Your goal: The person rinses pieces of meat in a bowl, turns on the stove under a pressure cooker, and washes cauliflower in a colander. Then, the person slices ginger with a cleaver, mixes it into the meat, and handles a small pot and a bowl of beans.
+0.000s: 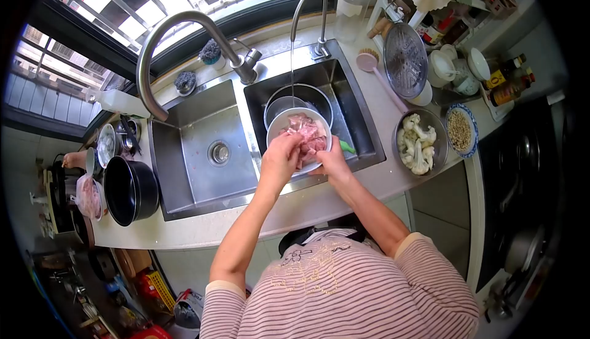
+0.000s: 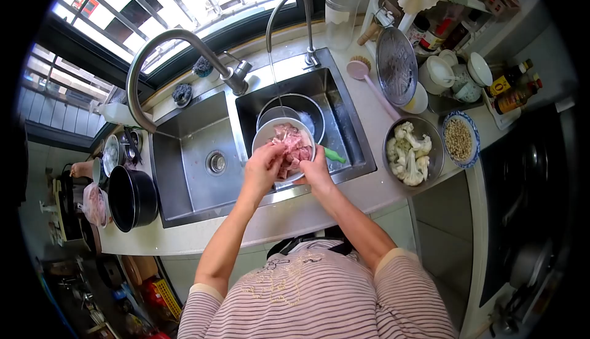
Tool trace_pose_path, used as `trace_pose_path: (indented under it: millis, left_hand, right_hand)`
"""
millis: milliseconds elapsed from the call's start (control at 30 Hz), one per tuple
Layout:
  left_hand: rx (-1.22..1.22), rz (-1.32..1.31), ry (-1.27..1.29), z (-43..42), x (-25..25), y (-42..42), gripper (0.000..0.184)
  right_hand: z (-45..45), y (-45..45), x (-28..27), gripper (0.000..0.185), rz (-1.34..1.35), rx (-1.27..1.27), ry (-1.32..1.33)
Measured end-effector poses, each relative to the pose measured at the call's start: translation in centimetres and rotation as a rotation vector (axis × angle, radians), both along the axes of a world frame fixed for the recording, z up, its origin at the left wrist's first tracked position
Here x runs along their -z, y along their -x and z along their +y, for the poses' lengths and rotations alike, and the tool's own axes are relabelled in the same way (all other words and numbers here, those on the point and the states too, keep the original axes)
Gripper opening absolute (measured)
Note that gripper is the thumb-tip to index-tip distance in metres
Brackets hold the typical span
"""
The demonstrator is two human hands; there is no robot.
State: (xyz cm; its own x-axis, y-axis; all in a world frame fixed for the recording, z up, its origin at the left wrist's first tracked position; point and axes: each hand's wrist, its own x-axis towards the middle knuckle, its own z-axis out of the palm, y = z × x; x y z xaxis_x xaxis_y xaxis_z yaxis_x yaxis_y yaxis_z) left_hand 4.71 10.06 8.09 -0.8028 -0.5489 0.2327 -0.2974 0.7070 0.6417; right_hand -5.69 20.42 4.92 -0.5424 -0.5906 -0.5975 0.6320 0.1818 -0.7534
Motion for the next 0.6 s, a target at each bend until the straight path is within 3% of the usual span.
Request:
trace_pose_path:
  millis: [33,167,267,400,500,600]
  left_hand:
    - [-0.025,0.001,-0.105,-0.3,-0.4,0.4,0.021]
    - [-0.003,0.115,-0.05,-0.3,0.3,1.1,0.023]
    - [-0.019,0.083,0.123,0.3,0.1,2.5,0.031]
    - [0.049,-0.217,0.102,0.9,-1.8,3.4,0.043]
    - [0.136,-0.07,-0.038,0.1,-3.5,1.3,0.039]
    - [-0.118,0.231,-0.132,0.5,-7.5,-3.2,0.023]
  right_hand:
    - [0.1,0.6,0.1,0.064,-0.009,-0.004,-0.011]
    - [-0.1,1.7,0.8,0.064,-0.031,0.066,0.039]
    - [-0.3,1.7,0.8,0.063,0.053,0.081,0.053]
    - [-0.1,1.1,-0.7,0.062,0.039,0.068,0.049]
    - [0.7,1.2,-0.5,0.063,0.099,0.015,0.099]
    - [1.9,1.3,-4.4,0.064,0.065,-0.13,0.165]
